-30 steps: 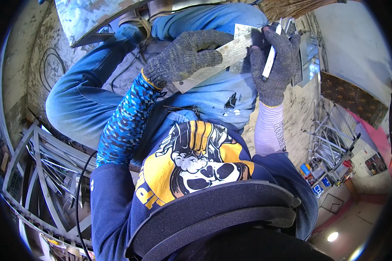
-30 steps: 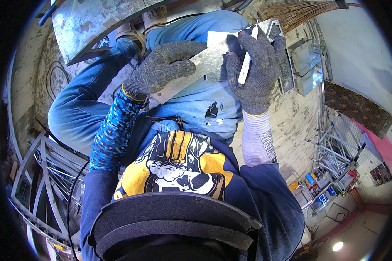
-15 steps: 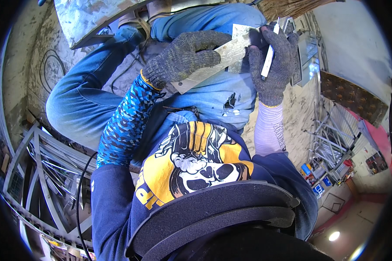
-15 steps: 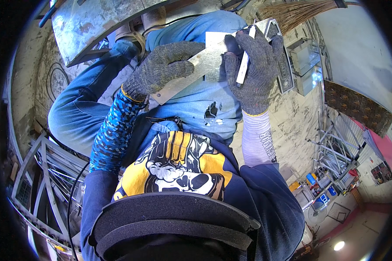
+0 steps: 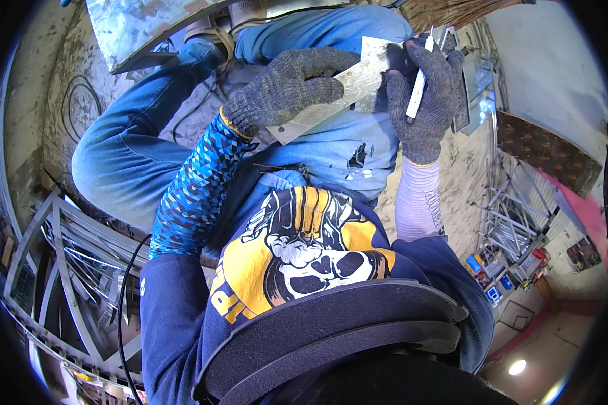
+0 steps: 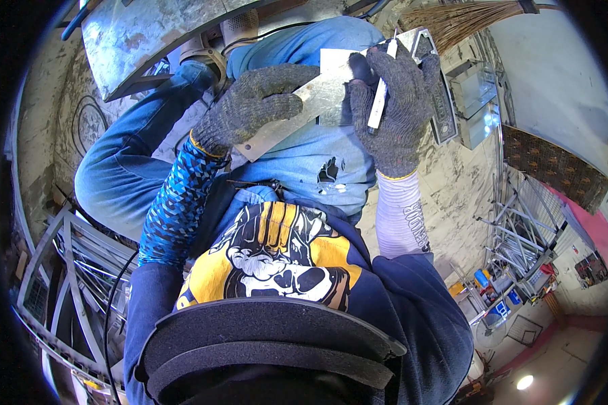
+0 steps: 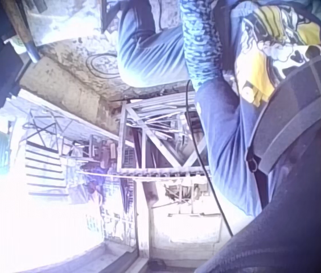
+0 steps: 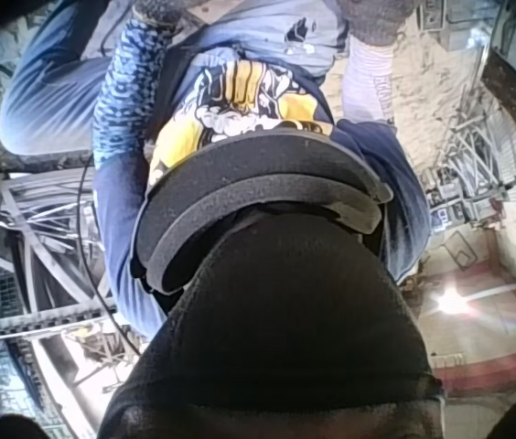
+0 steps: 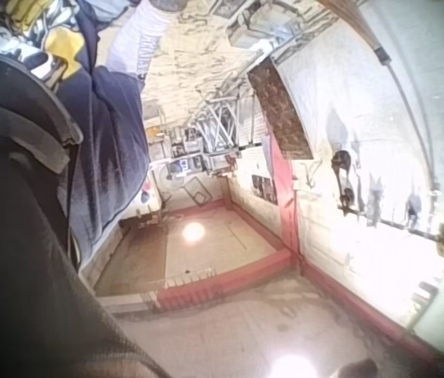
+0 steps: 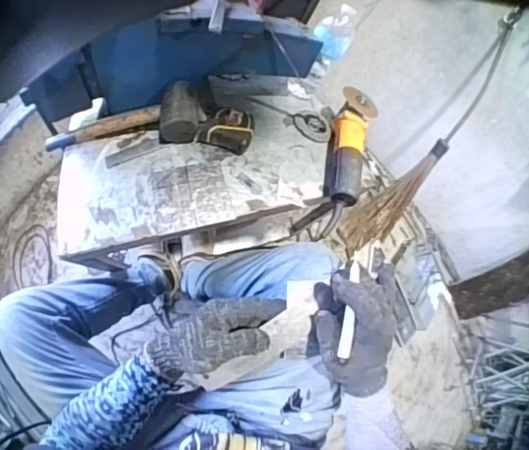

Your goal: Marking a piece of metal sheet using a square and a marker for later fabrication.

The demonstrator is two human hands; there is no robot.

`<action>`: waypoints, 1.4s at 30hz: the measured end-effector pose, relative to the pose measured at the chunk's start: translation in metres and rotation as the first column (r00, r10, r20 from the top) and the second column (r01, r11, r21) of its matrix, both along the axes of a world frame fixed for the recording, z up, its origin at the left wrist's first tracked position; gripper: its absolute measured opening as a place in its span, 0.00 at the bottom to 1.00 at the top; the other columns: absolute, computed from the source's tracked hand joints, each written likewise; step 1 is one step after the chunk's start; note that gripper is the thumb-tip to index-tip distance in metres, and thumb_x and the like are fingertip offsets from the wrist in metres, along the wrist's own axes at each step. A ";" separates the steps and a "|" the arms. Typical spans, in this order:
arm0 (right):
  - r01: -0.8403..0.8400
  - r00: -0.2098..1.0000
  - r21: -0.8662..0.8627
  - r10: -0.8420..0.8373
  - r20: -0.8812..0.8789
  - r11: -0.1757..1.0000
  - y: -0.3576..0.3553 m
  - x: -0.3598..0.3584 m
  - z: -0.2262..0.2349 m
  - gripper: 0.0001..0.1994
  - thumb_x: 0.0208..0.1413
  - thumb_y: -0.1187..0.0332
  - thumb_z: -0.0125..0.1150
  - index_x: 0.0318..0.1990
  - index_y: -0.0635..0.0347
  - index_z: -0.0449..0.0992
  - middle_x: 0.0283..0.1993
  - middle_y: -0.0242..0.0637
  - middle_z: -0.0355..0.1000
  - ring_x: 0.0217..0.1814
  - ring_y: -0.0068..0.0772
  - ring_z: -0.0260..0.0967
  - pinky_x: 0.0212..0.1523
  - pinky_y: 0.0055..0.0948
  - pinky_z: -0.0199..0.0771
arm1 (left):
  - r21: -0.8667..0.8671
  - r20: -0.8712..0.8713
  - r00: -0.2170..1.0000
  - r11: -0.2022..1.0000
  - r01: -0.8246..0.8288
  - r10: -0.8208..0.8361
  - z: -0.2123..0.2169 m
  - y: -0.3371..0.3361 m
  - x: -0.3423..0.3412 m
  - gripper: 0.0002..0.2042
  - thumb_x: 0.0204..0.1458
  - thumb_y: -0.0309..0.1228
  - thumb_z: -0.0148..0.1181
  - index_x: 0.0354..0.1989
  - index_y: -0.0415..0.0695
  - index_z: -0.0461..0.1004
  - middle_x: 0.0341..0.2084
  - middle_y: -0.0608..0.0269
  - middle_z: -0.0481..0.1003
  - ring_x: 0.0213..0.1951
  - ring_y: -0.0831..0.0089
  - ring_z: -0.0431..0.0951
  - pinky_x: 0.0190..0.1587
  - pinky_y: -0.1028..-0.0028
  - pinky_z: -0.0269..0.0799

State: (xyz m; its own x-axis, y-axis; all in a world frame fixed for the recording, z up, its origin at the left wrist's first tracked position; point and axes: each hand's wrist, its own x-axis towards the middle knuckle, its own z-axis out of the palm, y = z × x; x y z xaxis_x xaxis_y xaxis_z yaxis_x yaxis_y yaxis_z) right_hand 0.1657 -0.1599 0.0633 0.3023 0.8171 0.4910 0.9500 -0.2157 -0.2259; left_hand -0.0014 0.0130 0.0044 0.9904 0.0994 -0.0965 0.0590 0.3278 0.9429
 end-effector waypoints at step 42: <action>0.213 0.533 -0.060 -0.167 -0.829 0.975 0.010 -0.013 0.041 0.12 0.59 0.69 0.65 0.47 0.67 0.78 0.32 0.35 0.76 0.33 0.23 0.74 0.34 0.21 0.74 | 0.026 -0.012 0.999 0.999 0.034 -0.034 0.003 0.004 0.001 0.25 0.57 0.34 0.62 0.63 0.41 0.71 0.57 0.55 0.74 0.58 0.68 0.72 0.62 0.68 0.65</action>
